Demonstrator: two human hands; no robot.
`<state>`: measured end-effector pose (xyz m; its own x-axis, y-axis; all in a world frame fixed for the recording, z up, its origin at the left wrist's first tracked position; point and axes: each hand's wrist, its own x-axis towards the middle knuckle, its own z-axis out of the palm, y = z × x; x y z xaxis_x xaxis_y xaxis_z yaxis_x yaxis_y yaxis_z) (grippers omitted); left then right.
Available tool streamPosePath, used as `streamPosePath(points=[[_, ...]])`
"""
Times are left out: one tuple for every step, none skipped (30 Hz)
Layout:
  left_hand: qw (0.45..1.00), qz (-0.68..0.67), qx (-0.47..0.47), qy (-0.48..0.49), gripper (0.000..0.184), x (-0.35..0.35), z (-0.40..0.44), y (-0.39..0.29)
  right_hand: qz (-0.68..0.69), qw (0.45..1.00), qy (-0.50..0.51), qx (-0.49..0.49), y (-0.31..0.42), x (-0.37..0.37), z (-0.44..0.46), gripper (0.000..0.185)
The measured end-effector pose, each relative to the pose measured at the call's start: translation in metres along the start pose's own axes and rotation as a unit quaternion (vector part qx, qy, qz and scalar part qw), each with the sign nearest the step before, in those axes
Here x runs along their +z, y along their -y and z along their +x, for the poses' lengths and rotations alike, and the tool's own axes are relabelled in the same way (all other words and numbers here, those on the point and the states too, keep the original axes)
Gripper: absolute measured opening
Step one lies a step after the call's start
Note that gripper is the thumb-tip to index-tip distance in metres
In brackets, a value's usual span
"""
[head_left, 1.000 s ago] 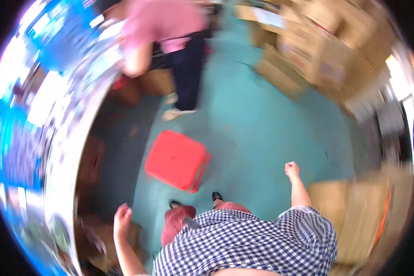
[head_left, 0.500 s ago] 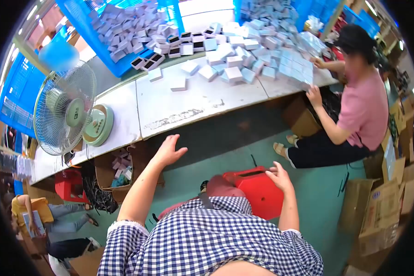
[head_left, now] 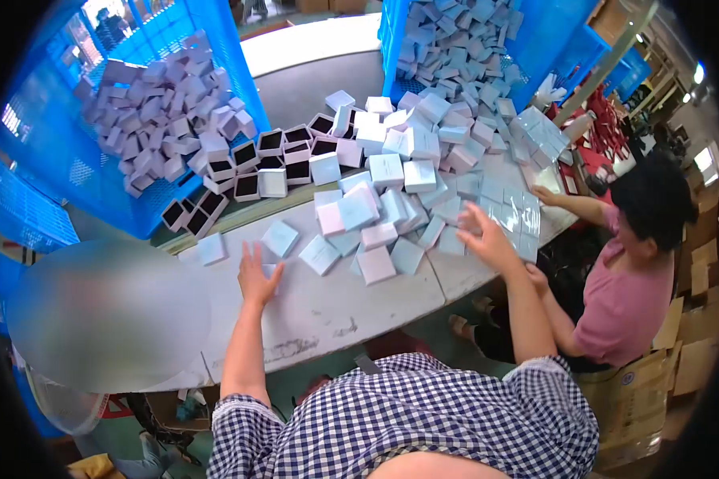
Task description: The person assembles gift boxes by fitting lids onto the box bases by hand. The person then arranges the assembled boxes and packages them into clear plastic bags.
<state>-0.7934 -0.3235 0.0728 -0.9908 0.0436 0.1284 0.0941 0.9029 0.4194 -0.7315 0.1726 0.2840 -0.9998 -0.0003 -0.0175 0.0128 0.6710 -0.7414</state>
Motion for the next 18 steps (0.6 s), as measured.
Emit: streamPosePath(points=[[0.997, 0.053, 0.038, 0.047, 0.091, 0.007, 0.003, -0.008, -0.007, 1.0, -0.009, -0.007, 0.0, -0.017, 0.04, 0.056], [0.997, 0.033, 0.046, 0.057, 0.088, 0.009, 0.0, -0.025, -0.028, 0.999, -0.014, -0.007, -0.004, -0.034, 0.082, 0.055], [0.996, 0.013, 0.055, 0.07, 0.085, 0.008, -0.009, -0.049, -0.048, 0.999, -0.019, -0.005, -0.013, -0.052, 0.122, 0.054], [0.996, -0.015, 0.047, 0.074, 0.083, 0.013, -0.016, -0.07, -0.066, 0.994, -0.063, -0.058, -0.041, -0.063, 0.17, 0.052], [0.995, -0.043, 0.04, 0.078, 0.081, 0.016, -0.022, -0.086, -0.083, 0.985, -0.108, -0.108, -0.075, -0.072, 0.218, 0.049], [0.995, -0.044, 0.039, 0.086, 0.081, 0.016, -0.022, -0.096, -0.09, 0.986, -0.108, -0.09, -0.094, -0.084, 0.263, 0.05], [0.986, -0.141, 0.036, 0.079, 0.081, 0.016, -0.02, -0.103, -0.096, 0.987, -0.107, -0.073, -0.111, -0.093, 0.306, 0.051], [0.969, -0.236, 0.031, 0.069, 0.08, 0.013, -0.017, -0.106, -0.14, 0.983, -0.114, -0.044, -0.132, -0.1, 0.347, 0.053], [0.981, -0.186, 0.021, 0.054, 0.082, 0.003, -0.01, -0.098, -0.185, 0.975, -0.122, -0.017, -0.15, -0.106, 0.381, 0.055], [0.99, -0.136, 0.008, 0.04, 0.084, -0.007, -0.004, -0.079, -0.185, 0.976, -0.113, -0.015, -0.168, -0.111, 0.411, 0.055], [0.997, -0.065, -0.038, -0.009, 0.087, -0.012, -0.002, -0.05, -0.225, 0.968, -0.112, 0.003, -0.183, -0.112, 0.44, 0.057], [0.995, 0.008, -0.086, -0.059, 0.089, -0.016, 0.002, -0.019, -0.265, 0.958, -0.111, 0.017, -0.191, -0.106, 0.466, 0.058], [0.981, 0.033, -0.168, -0.095, 0.091, -0.024, 0.012, 0.002, -0.302, 0.946, -0.12, 0.006, -0.185, -0.097, 0.484, 0.052], [0.958, 0.061, -0.248, -0.131, 0.092, -0.031, 0.025, 0.02, -0.299, 0.948, -0.105, -0.004, -0.17, -0.082, 0.501, 0.052], [0.954, 0.068, -0.261, -0.132, 0.092, -0.031, 0.033, 0.04, -0.306, 0.949, -0.054, -0.055, -0.146, -0.063, 0.515, 0.048], [0.944, 0.118, -0.294, -0.094, 0.093, -0.025, 0.037, 0.059, -0.312, 0.944, -0.003, -0.106, -0.134, -0.044, 0.53, 0.045], [0.926, 0.167, -0.334, -0.056, 0.093, -0.015, 0.034, 0.073, -0.219, 0.96, 0.037, -0.171, -0.141, -0.012, 0.552, 0.04], [0.935, 0.18, -0.292, -0.085, 0.092, 0.013, 0.03, 0.09, -0.236, 0.96, 0.071, -0.131, -0.116, 0.013, 0.559, 0.039]])
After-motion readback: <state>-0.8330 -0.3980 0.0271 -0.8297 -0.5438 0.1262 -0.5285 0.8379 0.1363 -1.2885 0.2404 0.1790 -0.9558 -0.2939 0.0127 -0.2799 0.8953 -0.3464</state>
